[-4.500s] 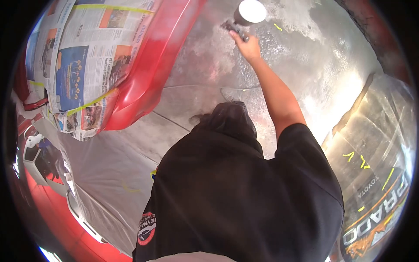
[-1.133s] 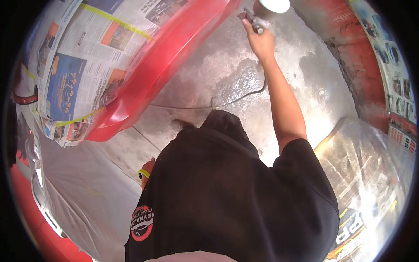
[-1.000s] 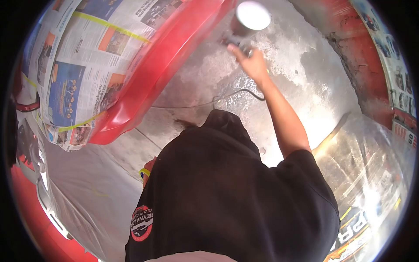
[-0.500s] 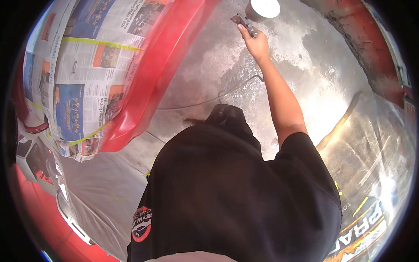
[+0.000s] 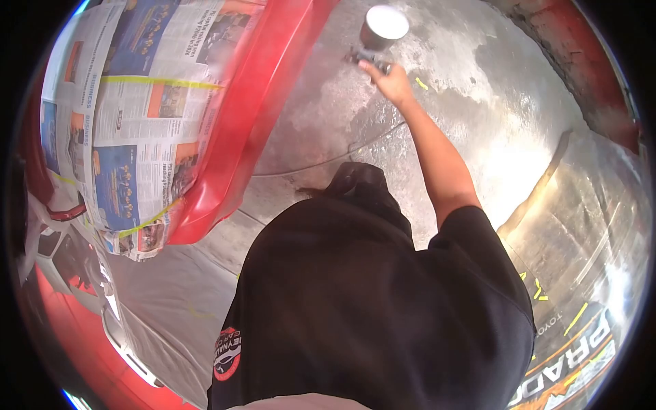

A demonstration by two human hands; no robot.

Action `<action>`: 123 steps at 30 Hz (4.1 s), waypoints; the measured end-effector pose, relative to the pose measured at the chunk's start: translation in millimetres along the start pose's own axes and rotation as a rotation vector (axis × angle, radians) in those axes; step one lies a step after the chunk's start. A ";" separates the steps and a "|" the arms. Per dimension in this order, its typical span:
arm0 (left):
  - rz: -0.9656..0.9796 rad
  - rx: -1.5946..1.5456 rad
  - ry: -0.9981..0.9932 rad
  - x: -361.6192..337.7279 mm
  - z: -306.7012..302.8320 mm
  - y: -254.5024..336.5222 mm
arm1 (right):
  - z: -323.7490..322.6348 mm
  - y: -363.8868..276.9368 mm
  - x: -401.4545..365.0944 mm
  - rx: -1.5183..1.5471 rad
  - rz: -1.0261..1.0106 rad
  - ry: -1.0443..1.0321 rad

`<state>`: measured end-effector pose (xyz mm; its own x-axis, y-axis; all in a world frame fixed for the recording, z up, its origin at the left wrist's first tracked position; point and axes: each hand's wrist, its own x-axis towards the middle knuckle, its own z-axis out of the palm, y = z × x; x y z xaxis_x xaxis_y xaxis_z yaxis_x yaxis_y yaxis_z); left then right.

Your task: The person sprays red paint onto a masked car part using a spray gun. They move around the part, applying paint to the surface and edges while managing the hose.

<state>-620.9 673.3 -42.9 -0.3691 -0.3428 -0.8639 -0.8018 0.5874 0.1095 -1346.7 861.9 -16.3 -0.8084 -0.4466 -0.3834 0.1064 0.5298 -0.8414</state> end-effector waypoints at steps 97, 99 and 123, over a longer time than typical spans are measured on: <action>-0.191 -0.643 -0.026 81.1 -46.3 242.1 | -104.0 -188.1 143.9 0.022 -0.193 0.004; -0.178 -0.618 -0.035 80.0 -43.4 268.2 | -115.2 -182.6 164.1 0.021 -0.230 0.065; -0.246 -0.534 0.002 78.1 -81.0 294.5 | -277.7 -48.7 136.3 -0.464 -0.234 -0.094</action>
<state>-923.9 760.2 -38.3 -0.1428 -0.4243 -0.8942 -0.9895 0.0401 0.1390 -1622.8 975.4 78.2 -0.7221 -0.6425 -0.2565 -0.3553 0.6625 -0.6594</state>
